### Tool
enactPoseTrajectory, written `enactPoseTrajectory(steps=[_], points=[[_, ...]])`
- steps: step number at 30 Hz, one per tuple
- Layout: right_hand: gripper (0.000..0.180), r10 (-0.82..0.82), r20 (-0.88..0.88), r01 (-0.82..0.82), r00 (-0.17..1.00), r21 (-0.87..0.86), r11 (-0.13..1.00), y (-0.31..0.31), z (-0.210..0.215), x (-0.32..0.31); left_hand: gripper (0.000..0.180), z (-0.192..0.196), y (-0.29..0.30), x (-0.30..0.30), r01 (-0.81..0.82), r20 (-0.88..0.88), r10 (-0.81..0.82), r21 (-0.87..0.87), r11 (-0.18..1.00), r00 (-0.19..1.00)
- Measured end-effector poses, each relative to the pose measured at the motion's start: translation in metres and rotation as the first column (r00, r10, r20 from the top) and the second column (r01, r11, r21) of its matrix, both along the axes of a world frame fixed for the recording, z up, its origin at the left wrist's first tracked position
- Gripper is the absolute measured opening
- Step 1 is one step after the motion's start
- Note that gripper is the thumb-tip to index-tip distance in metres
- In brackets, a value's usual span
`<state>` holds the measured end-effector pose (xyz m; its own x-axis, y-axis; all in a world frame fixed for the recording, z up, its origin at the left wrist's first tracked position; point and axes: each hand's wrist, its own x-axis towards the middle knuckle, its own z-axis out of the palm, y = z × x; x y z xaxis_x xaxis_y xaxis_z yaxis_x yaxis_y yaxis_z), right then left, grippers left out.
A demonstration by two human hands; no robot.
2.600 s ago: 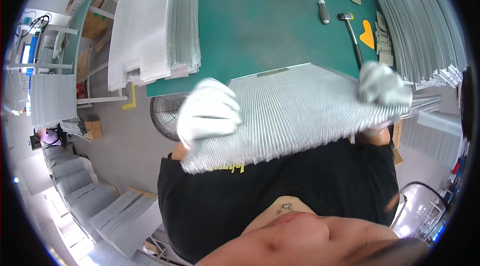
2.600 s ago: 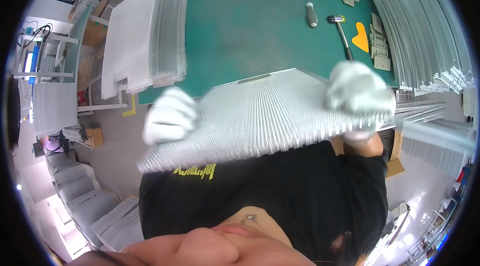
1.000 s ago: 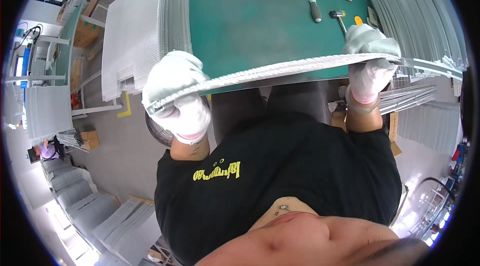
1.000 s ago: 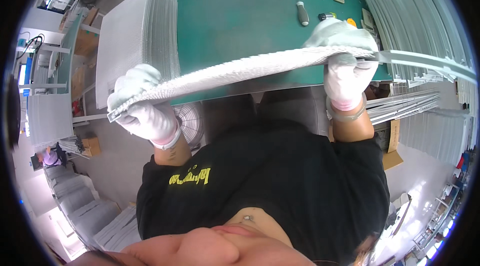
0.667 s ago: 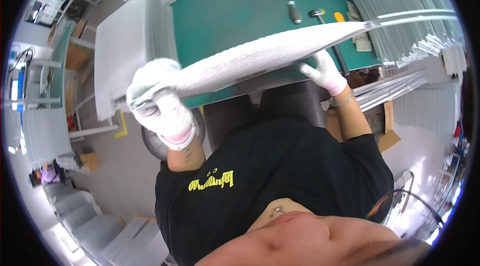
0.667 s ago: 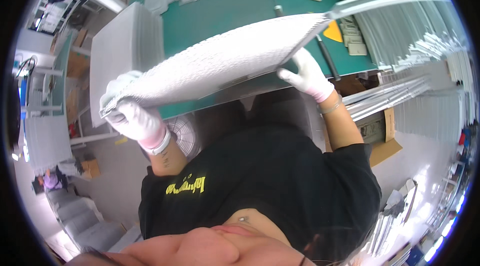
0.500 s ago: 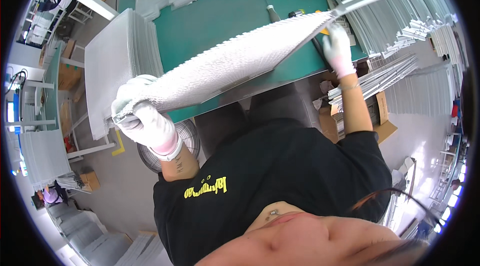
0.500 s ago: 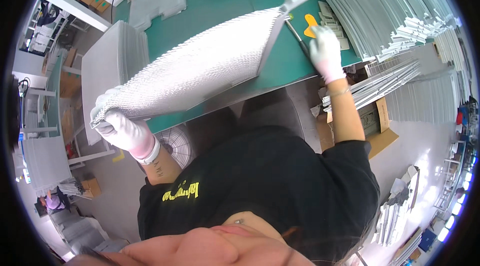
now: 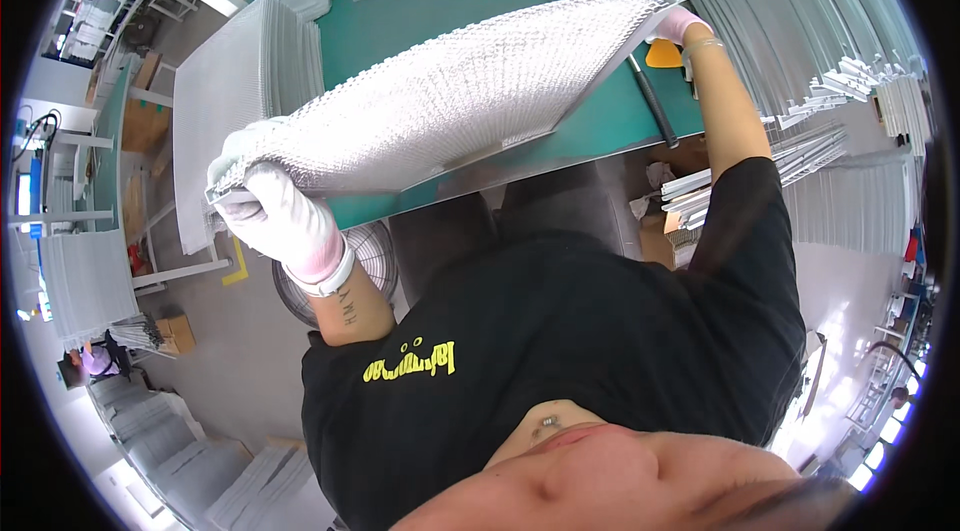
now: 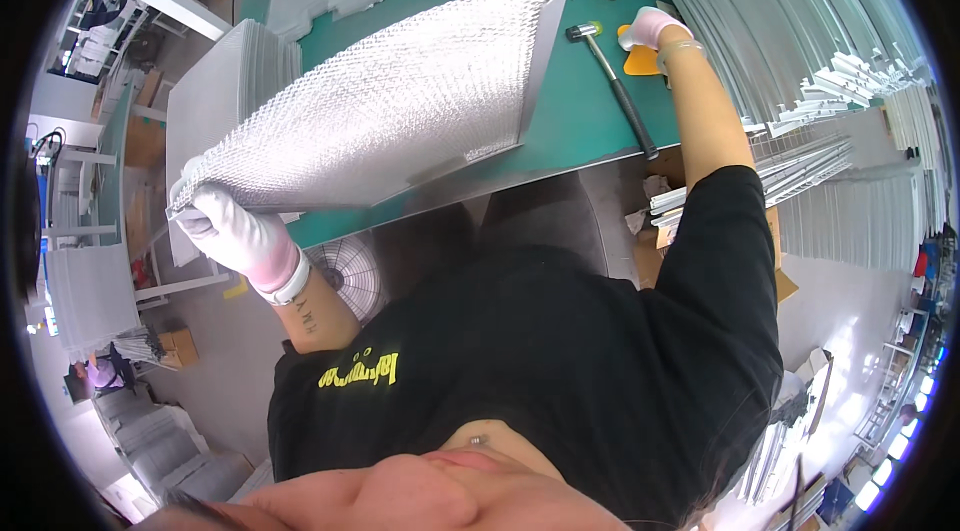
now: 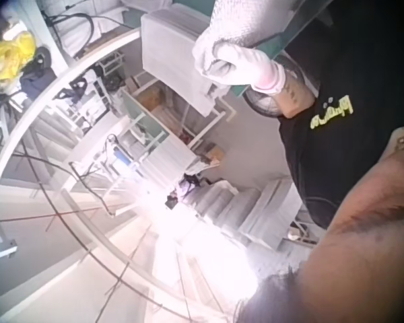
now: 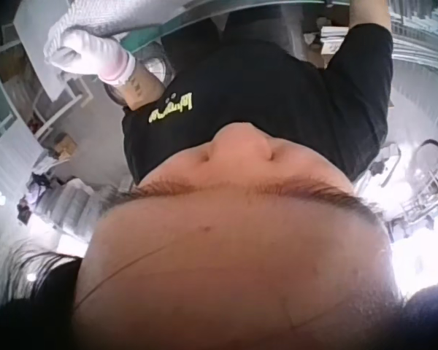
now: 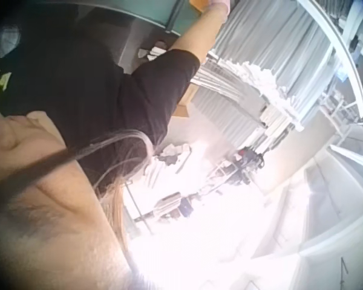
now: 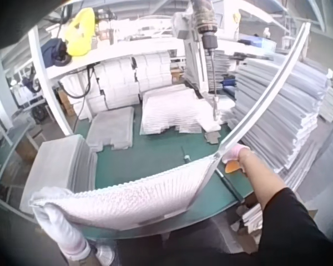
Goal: The person assembles air filters by placing a plastic insert onto a mesh sheet, inserting metal frame pieces, and securing them with a power drill. The process is repeated for multiple units on a green workbench.
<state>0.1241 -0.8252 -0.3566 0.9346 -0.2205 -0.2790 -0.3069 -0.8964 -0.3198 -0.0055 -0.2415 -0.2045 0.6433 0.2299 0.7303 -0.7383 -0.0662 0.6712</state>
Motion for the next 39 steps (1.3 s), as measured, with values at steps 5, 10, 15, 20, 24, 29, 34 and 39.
enactPoseTrajectory(steps=[5, 10, 15, 20, 24, 29, 34, 39], points=[[0.034, 0.188, 0.176, -0.217, 0.966, 0.162, 0.963, 0.026, 0.06, -0.042, 0.026, -0.002, -0.001, 0.003, -0.081, -0.028, 0.08, -0.036, 0.996, 0.996], [0.023, 0.453, 0.191, -0.49, 0.871, 0.405, 0.772, 0.17, 0.156, -0.156, 0.022, -0.004, 0.001, 0.011, -0.11, -0.034, 0.108, -0.052, 0.993, 0.994], [0.02, 0.62, 0.538, -0.695, 0.572, -0.083, 0.714, 0.256, 0.088, -0.173, 0.021, 0.001, -0.003, 0.022, -0.146, -0.09, 0.14, -0.06, 0.987, 0.986], [0.013, 0.66, 0.507, -0.715, 0.554, -0.117, 0.689, 0.265, 0.076, -0.16, 0.02, 0.009, -0.011, 0.024, -0.072, -0.131, 0.056, -0.117, 0.991, 0.99], [0.011, 0.694, 0.496, -0.776, 0.522, -0.062, 0.628, 0.263, 0.075, -0.148, 0.02, 0.01, -0.012, 0.02, -0.128, -0.126, 0.118, -0.068, 0.989, 0.985], [0.009, 0.786, 0.395, -0.809, 0.475, -0.154, 0.567, 0.264, 0.071, -0.15, 0.02, 0.004, -0.012, 0.012, -0.06, -0.073, 0.05, -0.134, 0.989, 0.996], [0.009, 0.693, 0.504, -0.779, 0.515, -0.063, 0.624, 0.254, 0.072, -0.145, 0.021, 0.004, -0.012, 0.005, -0.038, -0.046, 0.033, -0.101, 0.994, 0.998], [0.018, 0.634, 0.591, -0.741, 0.499, -0.089, 0.666, 0.253, 0.074, -0.154, 0.022, 0.005, -0.012, 0.003, -0.045, -0.063, 0.038, -0.106, 0.993, 0.997]])
